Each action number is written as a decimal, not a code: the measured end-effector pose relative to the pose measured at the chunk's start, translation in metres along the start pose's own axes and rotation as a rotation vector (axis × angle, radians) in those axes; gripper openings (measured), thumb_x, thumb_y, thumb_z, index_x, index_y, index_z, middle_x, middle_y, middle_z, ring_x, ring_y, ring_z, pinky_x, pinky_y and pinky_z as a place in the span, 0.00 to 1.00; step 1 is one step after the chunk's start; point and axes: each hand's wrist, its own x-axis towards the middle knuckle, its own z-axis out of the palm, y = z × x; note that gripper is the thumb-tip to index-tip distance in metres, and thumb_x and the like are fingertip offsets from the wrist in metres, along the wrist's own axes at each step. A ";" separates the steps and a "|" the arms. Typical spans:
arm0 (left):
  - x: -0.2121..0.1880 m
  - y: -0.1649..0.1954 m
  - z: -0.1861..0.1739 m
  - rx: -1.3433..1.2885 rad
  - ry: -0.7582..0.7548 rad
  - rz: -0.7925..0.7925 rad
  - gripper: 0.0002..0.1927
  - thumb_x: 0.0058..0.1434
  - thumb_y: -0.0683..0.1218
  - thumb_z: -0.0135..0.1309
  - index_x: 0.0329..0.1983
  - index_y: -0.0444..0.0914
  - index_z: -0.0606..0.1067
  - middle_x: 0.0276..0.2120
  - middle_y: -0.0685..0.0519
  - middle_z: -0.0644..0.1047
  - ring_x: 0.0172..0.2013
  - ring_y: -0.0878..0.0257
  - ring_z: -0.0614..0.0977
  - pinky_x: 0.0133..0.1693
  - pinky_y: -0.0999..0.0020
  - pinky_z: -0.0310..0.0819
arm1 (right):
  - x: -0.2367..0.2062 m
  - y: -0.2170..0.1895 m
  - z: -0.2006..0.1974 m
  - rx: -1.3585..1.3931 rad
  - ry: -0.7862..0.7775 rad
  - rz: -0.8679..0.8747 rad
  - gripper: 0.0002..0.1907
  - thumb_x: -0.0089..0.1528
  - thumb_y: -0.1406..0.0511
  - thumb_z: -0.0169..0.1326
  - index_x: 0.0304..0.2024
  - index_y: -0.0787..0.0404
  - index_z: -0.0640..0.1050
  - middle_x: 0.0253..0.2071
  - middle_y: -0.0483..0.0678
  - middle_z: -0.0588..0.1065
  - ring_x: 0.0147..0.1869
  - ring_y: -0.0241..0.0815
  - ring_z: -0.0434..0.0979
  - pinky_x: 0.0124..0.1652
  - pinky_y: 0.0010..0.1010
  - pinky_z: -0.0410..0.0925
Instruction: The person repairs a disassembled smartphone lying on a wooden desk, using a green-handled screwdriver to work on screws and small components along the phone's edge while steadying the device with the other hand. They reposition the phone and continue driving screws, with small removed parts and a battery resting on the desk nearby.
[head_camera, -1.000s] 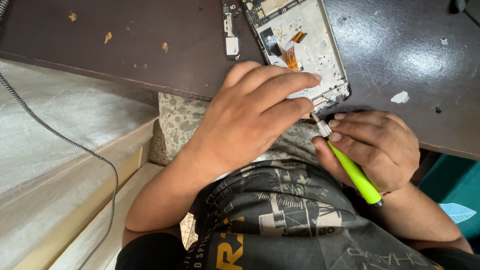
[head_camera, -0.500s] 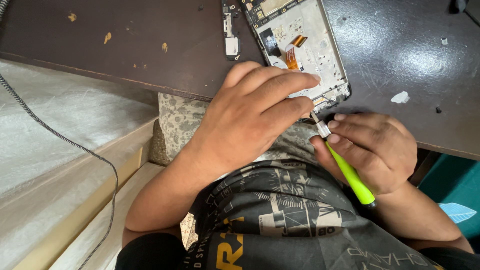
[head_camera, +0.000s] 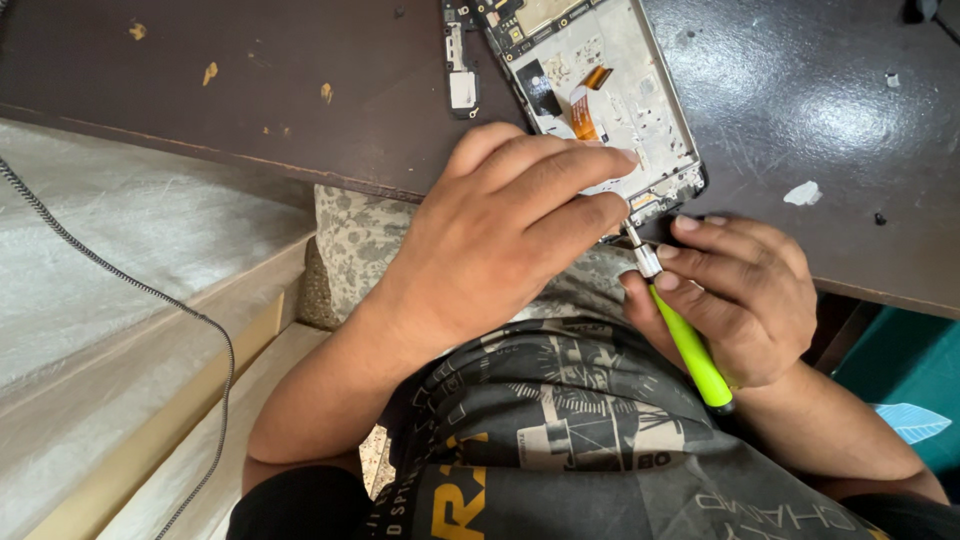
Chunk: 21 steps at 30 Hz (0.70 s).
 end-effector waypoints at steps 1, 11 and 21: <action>0.000 0.000 0.000 0.000 0.002 0.001 0.06 0.73 0.45 0.54 0.49 0.41 0.78 0.61 0.59 0.74 0.59 0.65 0.76 0.61 0.64 0.63 | 0.000 0.000 0.000 0.003 0.003 0.001 0.18 0.58 0.69 0.73 0.37 0.60 0.73 0.41 0.50 0.78 0.52 0.53 0.83 0.51 0.45 0.76; -0.001 0.000 0.001 -0.003 0.009 0.007 0.06 0.73 0.46 0.54 0.50 0.41 0.78 0.60 0.59 0.75 0.59 0.64 0.76 0.61 0.64 0.63 | 0.010 -0.004 -0.001 0.029 0.004 0.013 0.18 0.54 0.71 0.72 0.34 0.61 0.72 0.38 0.51 0.76 0.48 0.53 0.82 0.47 0.45 0.76; -0.002 -0.001 0.002 -0.002 0.025 0.016 0.07 0.71 0.45 0.53 0.49 0.41 0.78 0.60 0.59 0.75 0.58 0.64 0.76 0.60 0.65 0.63 | 0.008 -0.004 0.001 -0.019 0.002 -0.006 0.19 0.54 0.73 0.73 0.37 0.59 0.73 0.40 0.49 0.76 0.48 0.52 0.81 0.47 0.44 0.75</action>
